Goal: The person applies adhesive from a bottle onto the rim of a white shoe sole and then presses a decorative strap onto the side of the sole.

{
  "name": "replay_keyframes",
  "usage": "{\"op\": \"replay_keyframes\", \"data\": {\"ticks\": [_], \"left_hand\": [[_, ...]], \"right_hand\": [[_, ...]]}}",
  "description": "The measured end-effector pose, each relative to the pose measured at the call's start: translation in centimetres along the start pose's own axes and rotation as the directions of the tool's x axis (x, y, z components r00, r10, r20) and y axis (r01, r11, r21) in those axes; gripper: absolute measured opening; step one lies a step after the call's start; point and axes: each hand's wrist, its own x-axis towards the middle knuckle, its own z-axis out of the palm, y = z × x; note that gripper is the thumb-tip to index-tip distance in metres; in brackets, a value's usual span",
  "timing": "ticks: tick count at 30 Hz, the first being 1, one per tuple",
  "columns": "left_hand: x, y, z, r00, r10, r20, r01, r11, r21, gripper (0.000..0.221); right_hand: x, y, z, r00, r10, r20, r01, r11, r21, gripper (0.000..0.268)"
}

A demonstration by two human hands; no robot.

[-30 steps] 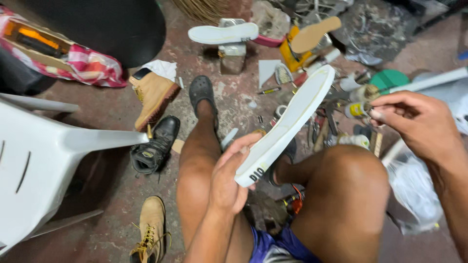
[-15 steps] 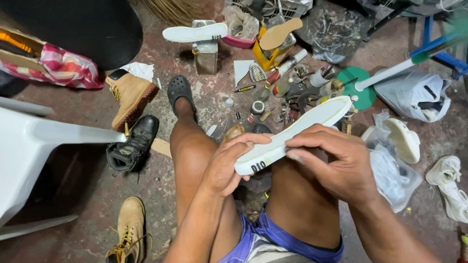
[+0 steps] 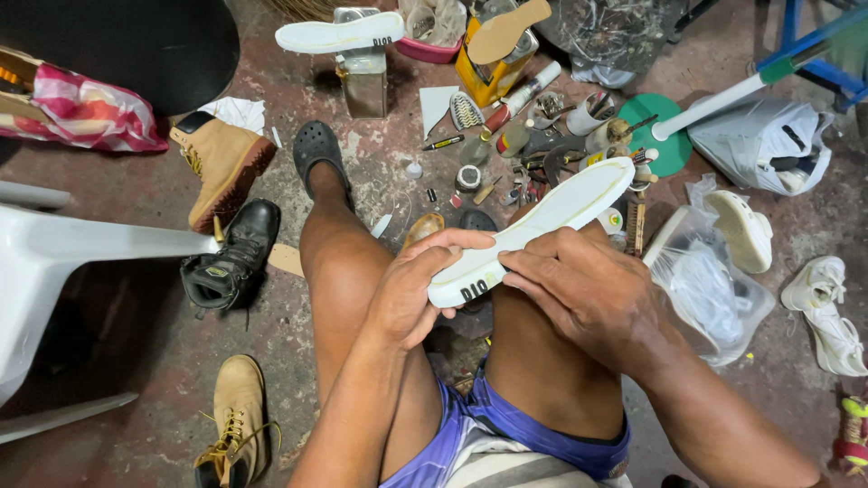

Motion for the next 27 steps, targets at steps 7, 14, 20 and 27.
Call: {"op": "replay_keyframes", "data": {"ticks": [7,14,20,27], "left_hand": [[0.1,0.1,-0.2,1.000,-0.005,-0.003,0.005,0.999,-0.036,0.033],[-0.1,0.2,0.0,1.000,0.003,0.004,-0.003,0.999,-0.035,0.034],[0.0,0.1,0.1,1.000,0.000,0.015,0.000,0.999,-0.036,0.034],[0.2,0.2,0.1,1.000,0.002,0.027,-0.001,0.999,-0.045,0.034]], "right_hand": [[-0.5,0.7,0.4,0.999,0.039,0.018,-0.039,0.999,-0.011,0.031],[-1.0,1.0,0.6,0.995,0.096,0.019,-0.097,0.994,0.059,0.029],[-0.8,0.9,1.0,0.999,0.040,-0.011,-0.040,0.998,-0.039,0.026],[-0.6,1.3,1.4,1.000,-0.012,-0.009,0.012,0.999,-0.040,0.028]]}}
